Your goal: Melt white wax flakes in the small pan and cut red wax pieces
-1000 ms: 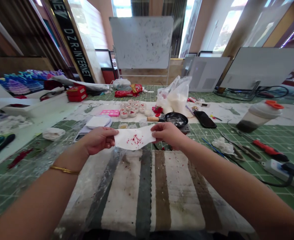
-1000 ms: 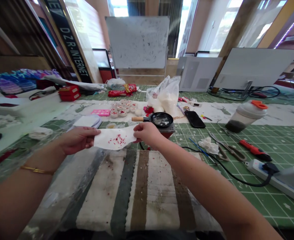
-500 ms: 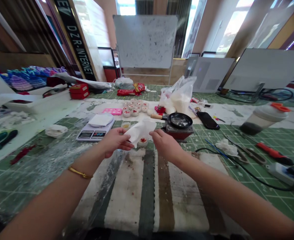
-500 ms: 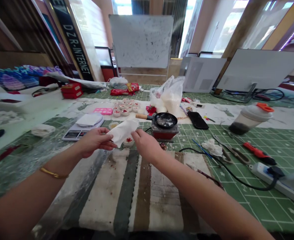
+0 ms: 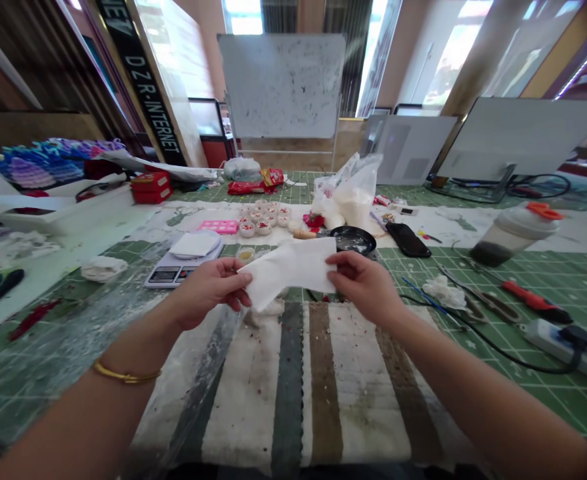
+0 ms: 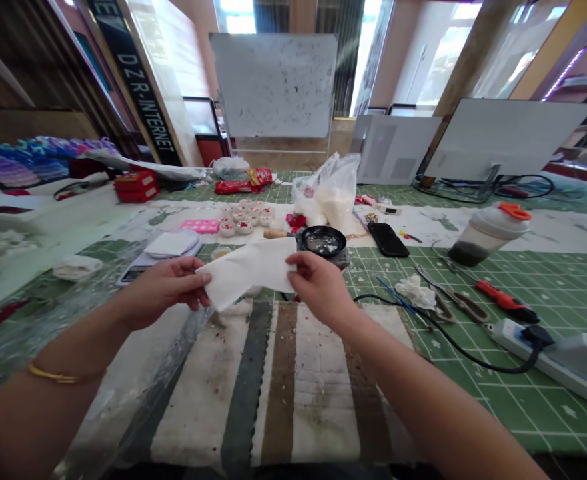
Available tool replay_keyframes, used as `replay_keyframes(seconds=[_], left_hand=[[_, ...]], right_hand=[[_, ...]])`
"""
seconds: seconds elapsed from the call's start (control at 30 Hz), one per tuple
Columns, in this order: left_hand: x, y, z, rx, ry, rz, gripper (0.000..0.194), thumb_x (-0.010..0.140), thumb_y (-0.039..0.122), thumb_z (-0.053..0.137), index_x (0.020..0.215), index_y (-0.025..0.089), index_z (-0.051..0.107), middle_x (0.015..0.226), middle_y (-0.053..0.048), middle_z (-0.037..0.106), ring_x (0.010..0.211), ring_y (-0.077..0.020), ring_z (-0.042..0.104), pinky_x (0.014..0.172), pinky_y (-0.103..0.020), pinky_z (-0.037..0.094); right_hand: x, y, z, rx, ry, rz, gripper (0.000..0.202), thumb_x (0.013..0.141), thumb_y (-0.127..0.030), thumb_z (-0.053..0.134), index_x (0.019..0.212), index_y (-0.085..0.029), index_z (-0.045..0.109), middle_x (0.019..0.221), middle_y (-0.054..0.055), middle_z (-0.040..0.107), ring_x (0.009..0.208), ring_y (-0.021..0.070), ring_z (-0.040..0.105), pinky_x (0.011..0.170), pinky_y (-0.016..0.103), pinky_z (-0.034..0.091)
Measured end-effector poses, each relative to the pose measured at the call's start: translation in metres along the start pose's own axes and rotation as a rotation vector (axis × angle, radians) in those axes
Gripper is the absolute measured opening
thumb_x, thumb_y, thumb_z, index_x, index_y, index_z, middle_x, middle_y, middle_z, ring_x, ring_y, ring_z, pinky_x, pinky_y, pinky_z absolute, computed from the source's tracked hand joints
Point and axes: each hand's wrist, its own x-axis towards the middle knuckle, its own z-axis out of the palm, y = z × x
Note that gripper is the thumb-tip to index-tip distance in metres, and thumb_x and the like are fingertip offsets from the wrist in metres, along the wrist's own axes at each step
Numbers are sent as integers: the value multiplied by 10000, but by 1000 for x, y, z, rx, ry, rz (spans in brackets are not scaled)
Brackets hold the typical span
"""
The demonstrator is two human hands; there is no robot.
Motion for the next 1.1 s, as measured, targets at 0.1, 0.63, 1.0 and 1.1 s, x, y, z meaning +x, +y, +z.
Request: replay_keyframes(seconds=[0.1,0.63,1.0,1.1], left_hand=[[-4,3,-2,122,-251,-58,207,719,371,597,757,172,554,591,20,600,517,-108,557,501,-213,430],[79,-28,45,1159,118,-29,467,558,459,596,894,134,602,1020,-208,623,954,-404,562,746,-458,422],[72,-33,70,1088,301,-42,439,607,480,555,922,174,559,1020,-192,627,991,-367,553,788,-442,403],[66,-27,73,1039,383,7,406,629,445,545,924,165,541,1061,-197,601,1033,-375,521,836,-468,372]], right_hand=[[-28,5,-33,172,-197,236,202,731,-243,557,921,-177,581,779,1,587,642,110,521,576,223,407],[-44,95,-154,-911,-170,510,248,775,-353,451,831,-208,645,813,54,672,743,201,593,590,262,380],[-7,126,-124,-921,-252,544,241,641,-125,528,826,-142,682,882,151,672,795,256,617,617,300,400],[-5,113,-134,-901,-166,496,271,674,-143,502,894,-145,660,910,137,666,817,248,606,633,297,401]])
